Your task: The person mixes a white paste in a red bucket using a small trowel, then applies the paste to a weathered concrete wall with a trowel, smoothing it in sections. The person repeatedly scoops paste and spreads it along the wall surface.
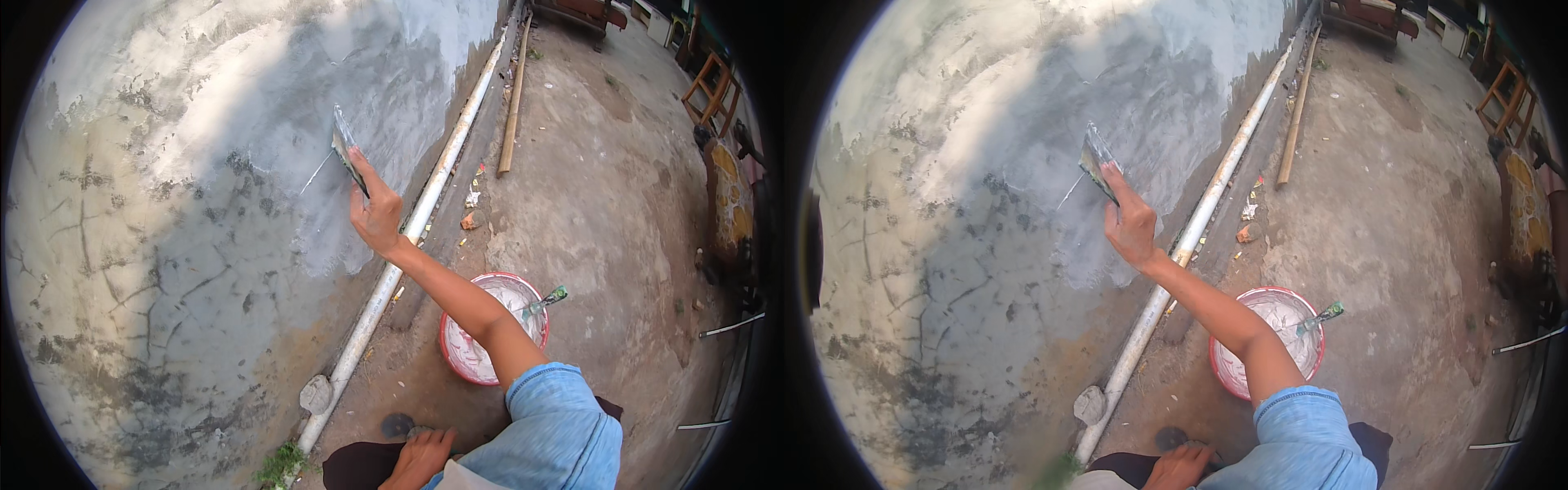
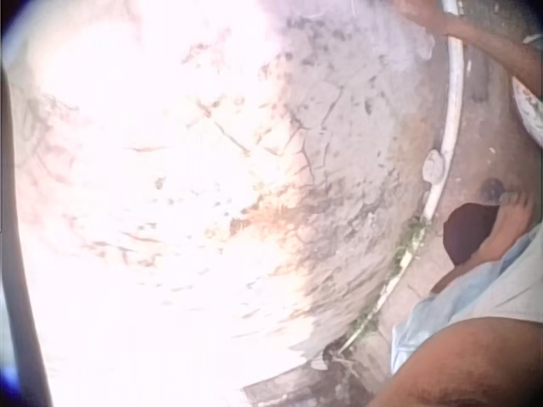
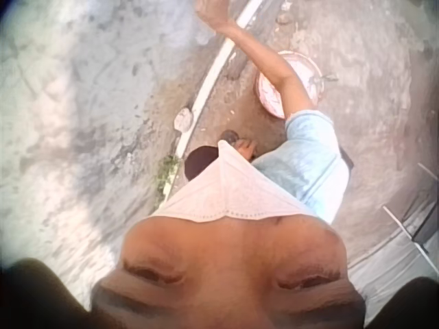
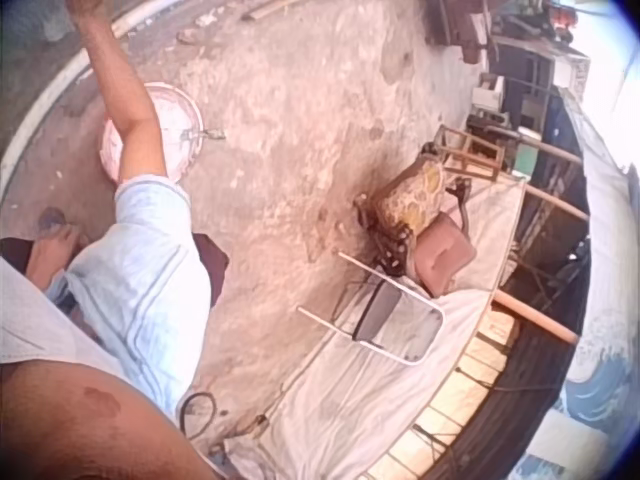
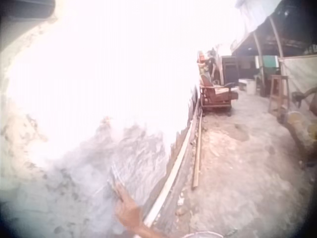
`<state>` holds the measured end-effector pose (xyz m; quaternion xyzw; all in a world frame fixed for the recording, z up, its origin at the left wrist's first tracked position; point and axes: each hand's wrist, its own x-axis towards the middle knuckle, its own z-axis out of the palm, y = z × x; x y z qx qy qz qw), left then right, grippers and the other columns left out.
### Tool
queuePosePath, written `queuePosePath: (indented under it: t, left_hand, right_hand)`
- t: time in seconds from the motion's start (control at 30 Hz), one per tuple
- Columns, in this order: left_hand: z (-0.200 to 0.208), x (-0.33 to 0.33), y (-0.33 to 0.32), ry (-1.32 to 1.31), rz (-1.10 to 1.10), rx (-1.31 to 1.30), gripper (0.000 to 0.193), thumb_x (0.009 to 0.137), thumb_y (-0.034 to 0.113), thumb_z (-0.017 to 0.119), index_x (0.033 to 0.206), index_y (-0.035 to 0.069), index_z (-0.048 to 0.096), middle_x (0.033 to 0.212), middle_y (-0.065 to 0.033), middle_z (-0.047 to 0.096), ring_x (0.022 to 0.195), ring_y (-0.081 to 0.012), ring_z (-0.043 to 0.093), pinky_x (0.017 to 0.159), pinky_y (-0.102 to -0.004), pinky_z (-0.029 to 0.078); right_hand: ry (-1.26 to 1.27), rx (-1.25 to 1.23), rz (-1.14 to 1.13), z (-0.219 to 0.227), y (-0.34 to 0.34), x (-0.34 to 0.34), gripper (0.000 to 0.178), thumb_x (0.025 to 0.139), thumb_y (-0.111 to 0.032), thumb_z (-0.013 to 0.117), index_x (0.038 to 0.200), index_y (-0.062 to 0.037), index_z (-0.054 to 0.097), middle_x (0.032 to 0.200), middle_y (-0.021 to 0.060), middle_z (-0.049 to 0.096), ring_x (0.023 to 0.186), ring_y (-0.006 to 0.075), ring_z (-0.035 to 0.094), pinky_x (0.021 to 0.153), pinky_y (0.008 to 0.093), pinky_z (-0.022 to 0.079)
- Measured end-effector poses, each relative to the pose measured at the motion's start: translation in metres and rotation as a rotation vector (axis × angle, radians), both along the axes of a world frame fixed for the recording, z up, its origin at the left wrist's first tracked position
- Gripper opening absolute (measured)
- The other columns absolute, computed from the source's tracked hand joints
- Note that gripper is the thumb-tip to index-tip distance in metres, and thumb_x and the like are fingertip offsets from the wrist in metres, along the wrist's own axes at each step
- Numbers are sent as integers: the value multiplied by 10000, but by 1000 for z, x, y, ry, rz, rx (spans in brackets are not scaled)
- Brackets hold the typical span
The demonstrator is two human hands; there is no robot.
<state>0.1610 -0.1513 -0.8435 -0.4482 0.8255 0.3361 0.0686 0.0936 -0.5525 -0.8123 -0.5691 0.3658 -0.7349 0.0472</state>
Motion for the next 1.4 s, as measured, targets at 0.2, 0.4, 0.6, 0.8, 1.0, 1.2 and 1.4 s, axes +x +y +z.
queuePosePath:
  t: [0.2, 0.4, 0.6, 0.8, 1.0, 1.2, 1.4]
  left_hand:
    - [41, -14, -24, 15, -31, 10, 488, 875, 330, 652, 1243, 21, 562, 933, -143, 640, 902, -312, 634, 796, -421, 507]
    - [46, -10, -13, -2, 9, -23, 474, 893, 297, 616, 1268, 15, 545, 949, -140, 621, 911, -317, 611, 814, -413, 486]
    - [46, -10, -11, 5, 35, 38, 458, 895, 221, 529, 1302, 10, 527, 1012, -156, 609, 975, -336, 591, 856, -431, 471]
    - [37, -11, -12, 36, 42, 35, 458, 890, 216, 536, 1300, 13, 531, 1021, -158, 611, 985, -339, 591, 865, -438, 469]
    - [40, -10, -15, 28, 28, 29, 471, 876, 220, 550, 1309, 36, 536, 1001, -141, 630, 945, -335, 616, 817, -426, 497]
    - [36, -14, -27, -153, -64, 187, 513, 906, 263, 513, 1395, 108, 488, 1187, -141, 594, 1098, -321, 604, 949, -413, 485]
    - [45, -18, -35, -171, -62, 264, 528, 908, 253, 509, 1416, 116, 462, 1203, -136, 592, 1125, -317, 595, 957, -415, 481]
  right_hand:
    - [320, -168, 354, -39, 107, 45, 606, 744, 137, 548, 1303, -87, 617, 1376, 154, 576, 1187, 335, 618, 977, 399, 546]
    - [-103, 227, 81, -62, 40, -18, 451, 883, 69, 525, 1316, -36, 590, 1144, 161, 686, 796, 219, 643, 681, 322, 515]
    - [-121, 336, 33, -76, 32, 11, 514, 870, 45, 536, 1373, -59, 556, 1240, 200, 652, 878, 286, 686, 722, 341, 533]
    - [90, 16, 340, -71, 131, 62, 556, 786, 102, 565, 1325, -33, 577, 1327, 174, 610, 1214, 338, 597, 946, 380, 542]
    - [-335, 458, 34, -76, 36, -23, 357, 962, -30, 512, 1313, 24, 556, 825, 160, 701, 566, 158, 551, 556, 287, 459]
    - [-126, 303, -99, -94, 6, 27, 541, 835, 71, 509, 1373, 11, 505, 1367, 268, 543, 1198, 367, 603, 946, 366, 510]
    - [-93, 258, 292, -98, 88, 36, 537, 851, 63, 492, 1384, -5, 492, 1369, 249, 550, 1245, 345, 564, 995, 378, 484]
